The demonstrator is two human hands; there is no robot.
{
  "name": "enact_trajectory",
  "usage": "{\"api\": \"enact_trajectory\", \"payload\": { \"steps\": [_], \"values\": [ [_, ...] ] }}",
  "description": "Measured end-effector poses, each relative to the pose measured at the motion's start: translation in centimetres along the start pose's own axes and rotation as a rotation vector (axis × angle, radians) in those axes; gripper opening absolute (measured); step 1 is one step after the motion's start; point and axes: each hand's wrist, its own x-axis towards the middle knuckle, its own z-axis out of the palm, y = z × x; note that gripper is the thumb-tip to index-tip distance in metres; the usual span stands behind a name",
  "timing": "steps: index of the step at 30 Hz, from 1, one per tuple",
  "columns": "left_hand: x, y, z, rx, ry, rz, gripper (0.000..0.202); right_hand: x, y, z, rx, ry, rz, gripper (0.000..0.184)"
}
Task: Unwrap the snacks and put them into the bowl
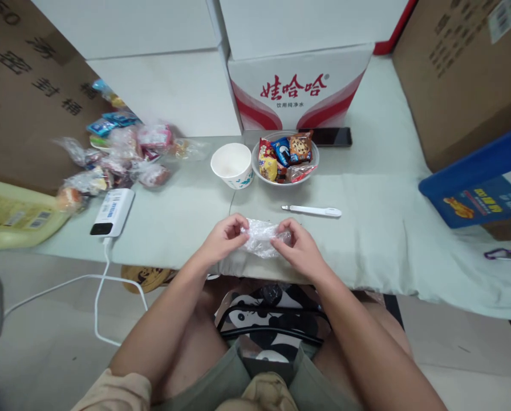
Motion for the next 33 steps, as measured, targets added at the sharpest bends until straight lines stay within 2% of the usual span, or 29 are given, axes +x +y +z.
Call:
{"api": "enact_trajectory", "payload": {
  "steps": [3,4,5,8,10,12,14,16,19,22,25,26,28,31,33],
  "values": [
    [0.3,-0.5,0.1,0.005,0.036,0.015,0.031,0.1,0.4,0.5,0.094,0.111,0.073,0.064],
    [0.5,-0.7,0.0,-0.012,0.067,0.037,0.033,0.1,0.5,0.7,0.144,0.144,0.085,0.067],
    [0.6,-0.8,0.0,-0.022,0.112,0.066,0.036,0.2,0.6,0.8,0.171,0.178,0.087,0.063],
    [0.6,-1.0,-0.2,0.041,0.306,0.152,0.033,0.3,0.6,1.1,0.115,0.313,0.043,0.032],
    [0.2,-0.9,0.0,0.127,0.345,0.154,0.027,0.0,0.6,1.5,0.047,0.363,0.009,0.024],
    [-0.4,-0.6,0.5,0.149,0.235,0.133,0.033,-0.5,0.4,2.1,0.062,0.3,0.001,0.025],
    [-0.9,-0.4,0.9,0.1,0.046,0.129,0.049,-1.1,0.2,2.8,0.184,0.156,0.062,0.028],
    [-1.1,-0.3,1.2,0.047,-0.123,0.163,0.05,-1.4,0.1,3.3,0.327,0.067,0.145,0.031],
    [-0.8,-0.5,1.1,0.037,-0.227,0.211,0.036,-1.4,0.2,3.7,0.351,0.125,0.132,0.034],
    [-0.2,-0.6,0.8,0.046,-0.256,0.121,0.04,-1.2,0.2,4.0,0.193,0.178,0.03,0.039],
    [0.1,-0.3,0.4,0.037,-0.244,0.064,0.062,-0.5,-1.1,4.6,-0.018,0.066,-0.012,0.038],
    [0.2,-0.2,0.1,0.024,-0.2,0.084,0.069,0.0,-2.0,4.8,-0.103,0.041,-0.044,0.037],
    [0.5,0.0,-0.6,-0.032,-0.035,0.161,0.074,1.8,-4.6,5.4,-0.307,0.072,-0.16,0.035],
    [0.8,0.5,-2.0,-0.146,0.269,0.246,0.057,6.8,-9.0,6.5,-0.763,0.194,-0.377,0.027],
    [1.0,0.8,-2.9,-0.18,0.372,0.233,0.045,11.0,-11.2,7.9,-1.183,0.148,-0.432,0.014]
  ]
}}
